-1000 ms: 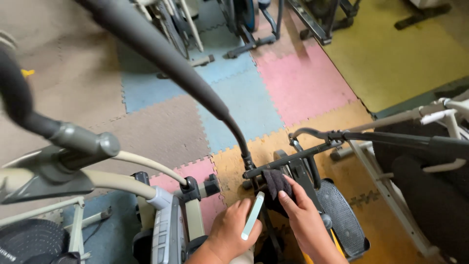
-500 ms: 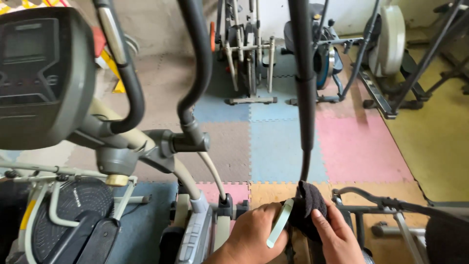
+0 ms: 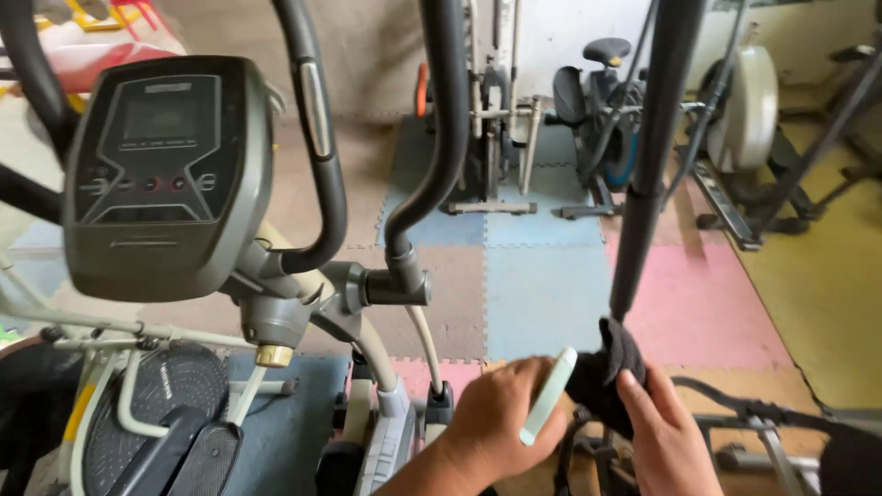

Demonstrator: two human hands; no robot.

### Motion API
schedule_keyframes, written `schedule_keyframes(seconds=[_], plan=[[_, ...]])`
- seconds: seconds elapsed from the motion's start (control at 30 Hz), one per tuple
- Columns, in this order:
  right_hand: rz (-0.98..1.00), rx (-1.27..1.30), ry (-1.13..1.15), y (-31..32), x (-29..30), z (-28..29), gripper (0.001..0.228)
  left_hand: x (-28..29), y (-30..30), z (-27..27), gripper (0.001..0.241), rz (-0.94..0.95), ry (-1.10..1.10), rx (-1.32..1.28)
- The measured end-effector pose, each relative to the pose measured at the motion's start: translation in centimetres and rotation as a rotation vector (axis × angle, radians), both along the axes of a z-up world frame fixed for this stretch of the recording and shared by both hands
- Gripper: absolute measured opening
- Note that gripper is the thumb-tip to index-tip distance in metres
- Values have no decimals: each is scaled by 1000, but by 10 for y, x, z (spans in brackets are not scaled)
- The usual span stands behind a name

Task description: Wiping down an elliptical machine with a spray bottle and a cloth.

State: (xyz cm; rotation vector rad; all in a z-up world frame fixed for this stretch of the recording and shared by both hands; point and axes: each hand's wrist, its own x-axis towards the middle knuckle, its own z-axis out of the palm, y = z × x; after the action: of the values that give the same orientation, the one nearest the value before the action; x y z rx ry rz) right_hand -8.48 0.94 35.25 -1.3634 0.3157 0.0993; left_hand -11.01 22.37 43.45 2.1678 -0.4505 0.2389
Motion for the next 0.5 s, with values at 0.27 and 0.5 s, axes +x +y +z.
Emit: schedule_keyframes(seconds=[0.27, 0.5], plan=[[-106, 111, -317, 18, 21, 81, 45, 37, 6, 59, 26, -89, -33, -39], [-130, 80, -399, 16, 29, 100, 48, 65, -3, 92, 26, -103, -197, -65]])
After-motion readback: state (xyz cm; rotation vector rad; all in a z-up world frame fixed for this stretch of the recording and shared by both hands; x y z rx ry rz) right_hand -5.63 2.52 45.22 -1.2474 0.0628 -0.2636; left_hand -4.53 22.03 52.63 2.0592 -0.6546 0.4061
